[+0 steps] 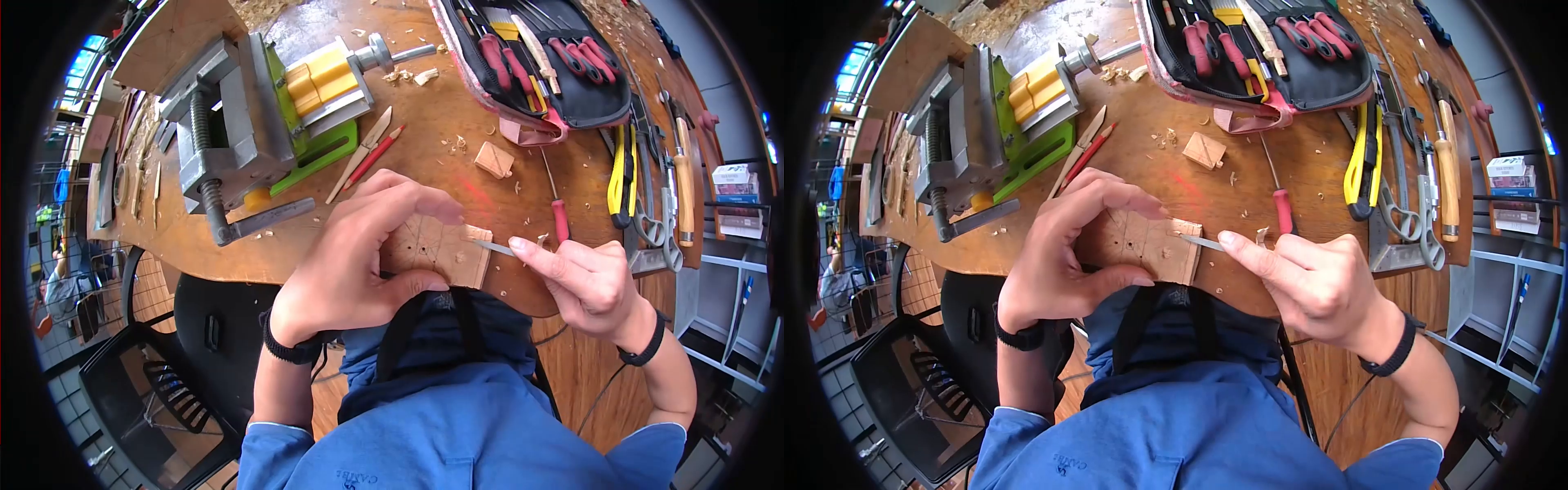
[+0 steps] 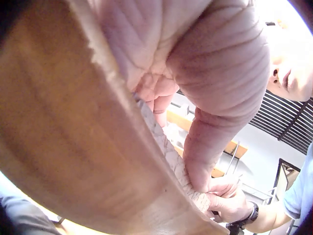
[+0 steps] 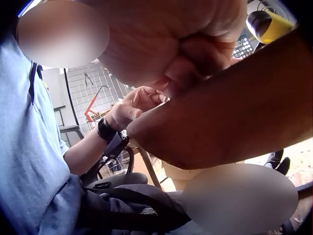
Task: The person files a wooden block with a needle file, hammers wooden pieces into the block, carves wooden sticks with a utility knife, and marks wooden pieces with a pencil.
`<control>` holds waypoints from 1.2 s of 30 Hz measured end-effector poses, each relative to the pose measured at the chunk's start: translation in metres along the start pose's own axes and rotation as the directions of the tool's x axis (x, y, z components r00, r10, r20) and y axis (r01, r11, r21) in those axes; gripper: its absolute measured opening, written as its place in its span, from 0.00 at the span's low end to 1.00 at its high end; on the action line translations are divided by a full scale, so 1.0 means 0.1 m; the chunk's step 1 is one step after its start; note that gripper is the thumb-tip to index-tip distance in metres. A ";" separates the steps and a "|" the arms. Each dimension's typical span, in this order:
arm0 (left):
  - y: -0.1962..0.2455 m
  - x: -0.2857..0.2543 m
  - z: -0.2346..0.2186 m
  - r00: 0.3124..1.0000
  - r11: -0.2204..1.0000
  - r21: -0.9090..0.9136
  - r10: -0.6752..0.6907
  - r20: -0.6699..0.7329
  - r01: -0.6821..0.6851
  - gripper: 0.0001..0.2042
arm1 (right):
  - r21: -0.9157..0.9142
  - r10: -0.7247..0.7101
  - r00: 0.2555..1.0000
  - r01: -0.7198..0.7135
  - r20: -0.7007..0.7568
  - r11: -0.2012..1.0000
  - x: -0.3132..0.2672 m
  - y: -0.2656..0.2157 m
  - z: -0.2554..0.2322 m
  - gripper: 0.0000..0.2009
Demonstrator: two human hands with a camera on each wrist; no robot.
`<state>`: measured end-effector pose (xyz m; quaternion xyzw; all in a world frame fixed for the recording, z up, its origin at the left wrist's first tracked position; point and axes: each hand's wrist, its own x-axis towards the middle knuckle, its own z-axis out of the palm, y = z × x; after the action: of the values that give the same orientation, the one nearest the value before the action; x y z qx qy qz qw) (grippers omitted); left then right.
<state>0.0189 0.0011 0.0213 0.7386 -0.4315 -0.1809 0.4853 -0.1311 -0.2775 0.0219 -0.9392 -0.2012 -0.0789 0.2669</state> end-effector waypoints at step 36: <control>0.02 0.06 -0.06 0.979 0.974 0.178 0.110 0.173 -0.141 0.27 | -0.081 0.013 1.000 -0.015 -0.014 0.997 -0.08 -0.13 0.09 0.34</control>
<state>0.0252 -0.0005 0.0266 0.7355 -0.5308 -0.1673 0.3864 -0.1433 -0.2659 0.0185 -0.9500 -0.1894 -0.0916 0.2306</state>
